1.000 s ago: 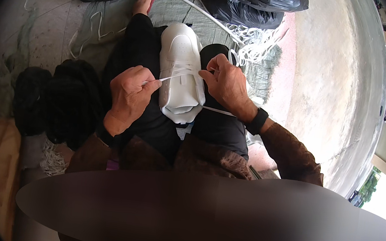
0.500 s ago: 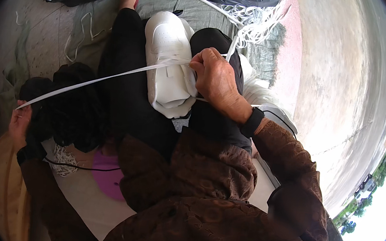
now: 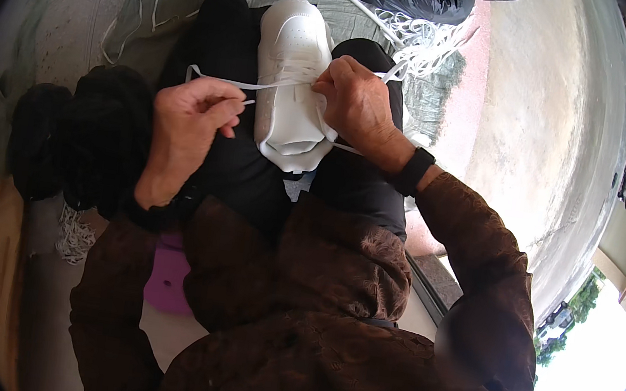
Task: The recorder is lacing a pair of white athletic shoes while sitting on the floor next to large bags of components.
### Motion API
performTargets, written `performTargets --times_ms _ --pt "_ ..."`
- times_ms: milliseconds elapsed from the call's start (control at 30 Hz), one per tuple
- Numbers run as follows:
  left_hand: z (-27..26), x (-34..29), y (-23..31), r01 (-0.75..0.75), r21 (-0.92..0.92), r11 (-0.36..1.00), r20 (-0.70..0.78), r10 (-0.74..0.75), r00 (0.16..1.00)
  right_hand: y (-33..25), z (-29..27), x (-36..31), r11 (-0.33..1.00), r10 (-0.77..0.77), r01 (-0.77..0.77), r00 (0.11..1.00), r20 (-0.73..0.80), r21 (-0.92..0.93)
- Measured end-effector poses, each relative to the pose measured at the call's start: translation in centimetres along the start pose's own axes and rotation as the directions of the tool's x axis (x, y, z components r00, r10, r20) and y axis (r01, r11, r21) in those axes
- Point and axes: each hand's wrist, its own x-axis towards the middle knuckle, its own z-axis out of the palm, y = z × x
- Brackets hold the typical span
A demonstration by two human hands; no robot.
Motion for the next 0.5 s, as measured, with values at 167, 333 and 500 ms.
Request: performTargets --times_ms 167,333,500 --pt "1.7 1.4 -1.6 -0.051 -0.063 0.997 -0.089 0.045 0.995 -0.5 0.1 0.0 0.981 0.173 -0.174 0.985 0.01 0.086" --pt "2.8 2.8 -1.8 -0.077 0.035 0.996 -0.137 0.081 0.987 0.0 0.1 -0.5 0.969 0.185 -0.174 0.981 -0.049 0.176" --pt "4.3 5.1 -1.2 -0.038 0.267 0.963 -0.051 0.053 0.997 0.4 0.0 -0.7 0.963 0.208 -0.194 0.976 -0.06 0.188"
